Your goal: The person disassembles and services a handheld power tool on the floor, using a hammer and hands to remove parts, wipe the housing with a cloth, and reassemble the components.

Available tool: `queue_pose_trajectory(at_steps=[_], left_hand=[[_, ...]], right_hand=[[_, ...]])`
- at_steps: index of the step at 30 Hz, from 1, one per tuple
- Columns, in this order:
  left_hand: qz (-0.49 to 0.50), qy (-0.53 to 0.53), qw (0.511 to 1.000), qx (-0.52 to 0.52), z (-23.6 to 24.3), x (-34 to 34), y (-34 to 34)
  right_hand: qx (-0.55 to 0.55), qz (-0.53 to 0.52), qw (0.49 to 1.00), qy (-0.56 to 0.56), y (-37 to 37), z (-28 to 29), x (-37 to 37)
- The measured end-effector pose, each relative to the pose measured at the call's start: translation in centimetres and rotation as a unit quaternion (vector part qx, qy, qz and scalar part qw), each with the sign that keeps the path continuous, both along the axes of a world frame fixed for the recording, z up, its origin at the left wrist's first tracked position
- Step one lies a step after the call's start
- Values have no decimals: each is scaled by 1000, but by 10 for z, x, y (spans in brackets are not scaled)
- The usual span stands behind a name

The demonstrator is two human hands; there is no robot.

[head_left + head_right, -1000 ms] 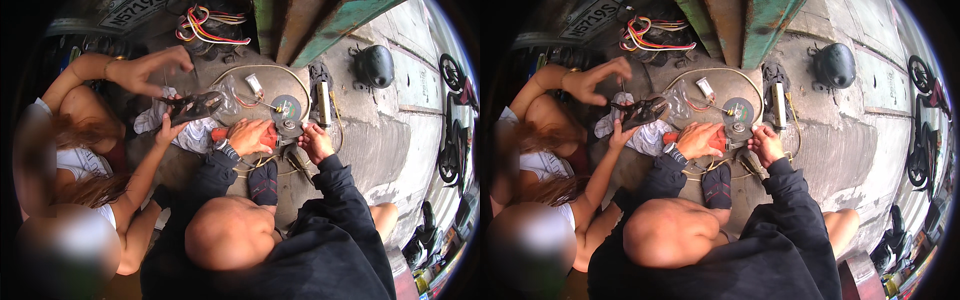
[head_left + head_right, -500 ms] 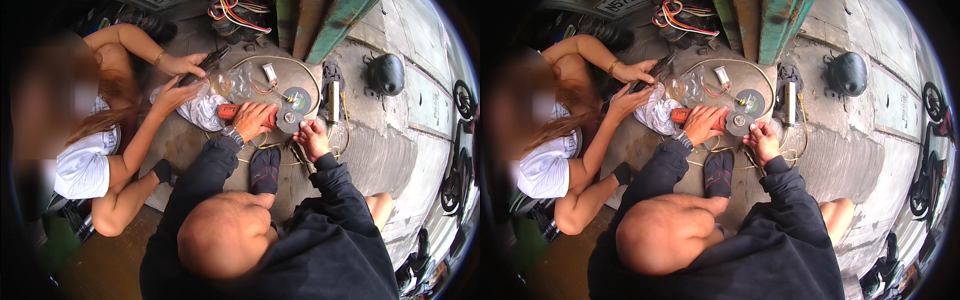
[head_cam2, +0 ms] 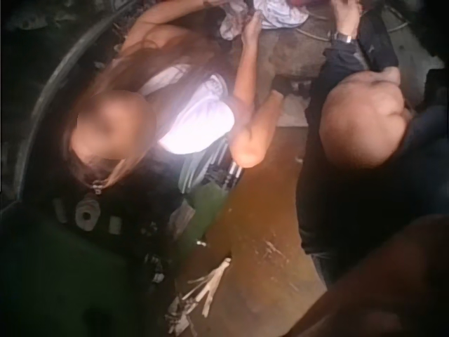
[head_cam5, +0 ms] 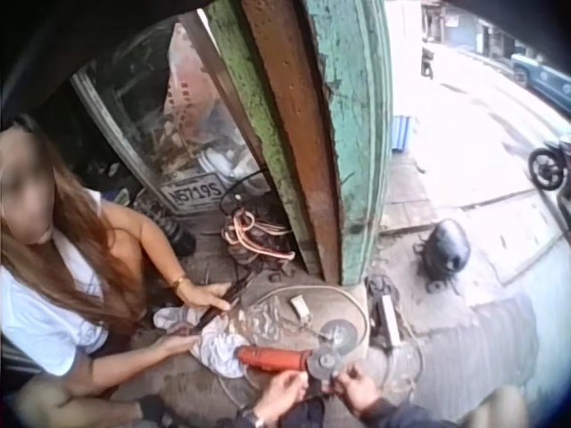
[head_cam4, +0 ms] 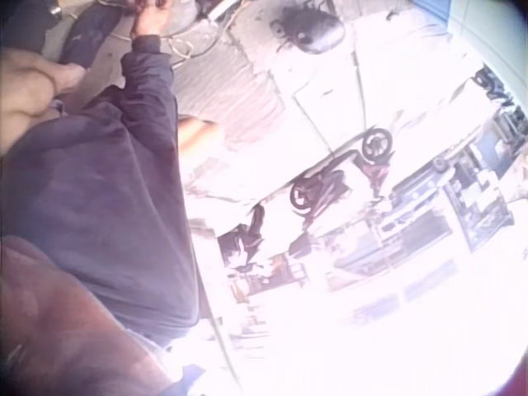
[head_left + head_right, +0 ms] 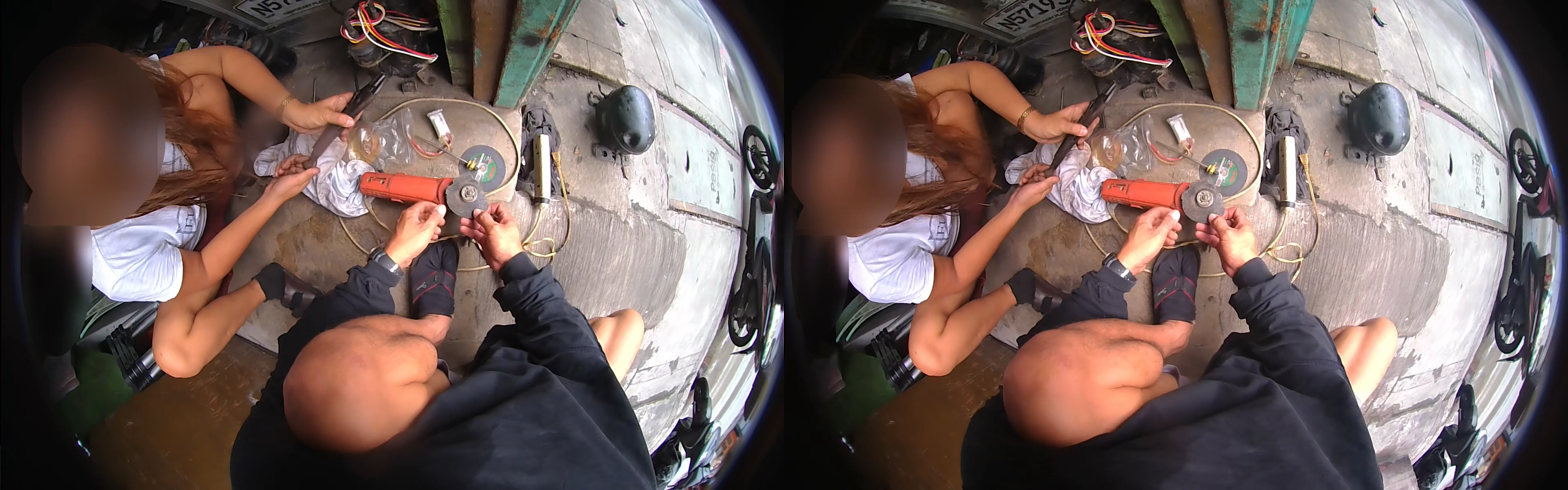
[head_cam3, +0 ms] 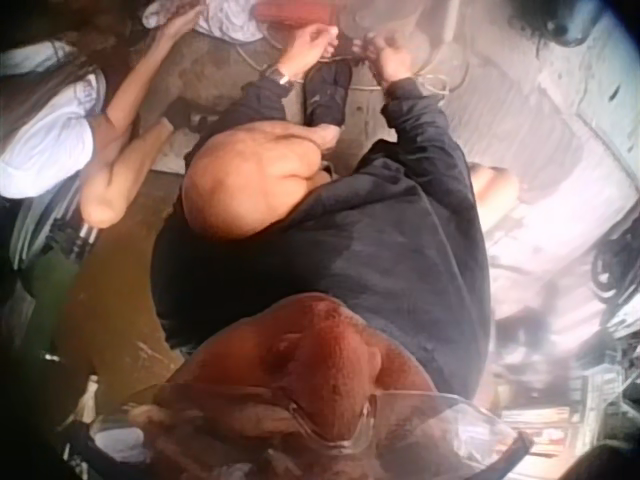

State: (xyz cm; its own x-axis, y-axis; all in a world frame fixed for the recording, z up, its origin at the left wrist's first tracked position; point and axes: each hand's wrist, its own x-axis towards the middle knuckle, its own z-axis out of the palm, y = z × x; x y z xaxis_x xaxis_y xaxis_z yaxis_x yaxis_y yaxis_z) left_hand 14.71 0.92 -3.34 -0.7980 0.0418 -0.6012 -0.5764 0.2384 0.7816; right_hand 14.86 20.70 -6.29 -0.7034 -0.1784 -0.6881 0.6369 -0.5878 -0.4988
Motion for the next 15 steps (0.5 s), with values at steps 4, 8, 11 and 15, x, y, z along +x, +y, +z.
queue_pose_trajectory(at_steps=[4, 8, 11, 15], left_hand=[[72, -106, 972, 197, -5, -5, 15], [99, -53, 981, 157, -18, -3, 27], [79, 14, 988, 134, -28, 0, 24], [106, 64, 979, 160, -25, -1, 25]], right_hand=[[-3, -2, 1000, 22, -7, -7, 13], [14, -8, 999, 37, -11, -6, 20], [28, -16, 999, 43, -15, -4, 16], [44, -17, 995, 87, -17, -7, 9]])
